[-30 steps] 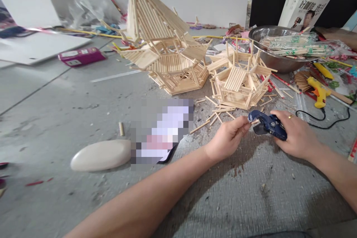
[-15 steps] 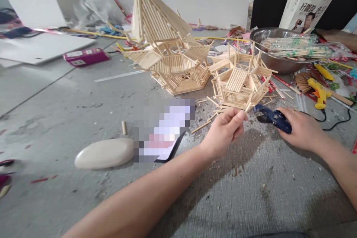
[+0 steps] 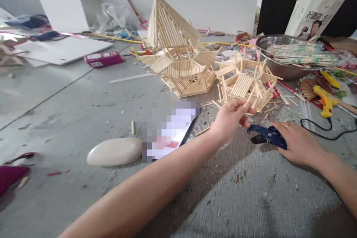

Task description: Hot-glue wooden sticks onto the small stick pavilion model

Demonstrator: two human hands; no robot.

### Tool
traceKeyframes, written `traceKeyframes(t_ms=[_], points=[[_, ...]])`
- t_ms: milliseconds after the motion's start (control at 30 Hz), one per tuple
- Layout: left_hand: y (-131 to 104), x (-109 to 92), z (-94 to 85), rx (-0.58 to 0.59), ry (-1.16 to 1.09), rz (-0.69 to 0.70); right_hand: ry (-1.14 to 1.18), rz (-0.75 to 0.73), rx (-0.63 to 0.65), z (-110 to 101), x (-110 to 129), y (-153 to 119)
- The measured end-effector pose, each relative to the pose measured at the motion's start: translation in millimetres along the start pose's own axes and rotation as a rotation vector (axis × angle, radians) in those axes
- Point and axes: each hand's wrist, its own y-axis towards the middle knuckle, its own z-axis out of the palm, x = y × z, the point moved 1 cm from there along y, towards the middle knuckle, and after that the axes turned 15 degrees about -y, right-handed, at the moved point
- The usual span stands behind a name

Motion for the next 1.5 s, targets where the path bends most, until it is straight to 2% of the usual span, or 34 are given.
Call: traceKeyframes(t_ms=[200, 367, 600, 933, 1500], points=[[9, 2, 4.9, -0.094, 0.054, 0.1, -0.001, -0.023, -0.044, 3, 1, -1], [12, 10, 7.4, -0.133, 0.005, 0.197, 0.018, -0.03, -0.071, 5, 1, -1], [8, 13, 7.1, -0.186, -0.088, 0.175, -0.011, -0.031, -0.075, 6, 2, -2], [7, 14, 16.9, -0.225, -0.046, 0.241, -0.023, -0.04, -0.074, 6, 4, -2], [14, 14, 14.3, -0.274, 0.041, 0.275, -0.016, -0.047, -0.095, 8, 2, -4]])
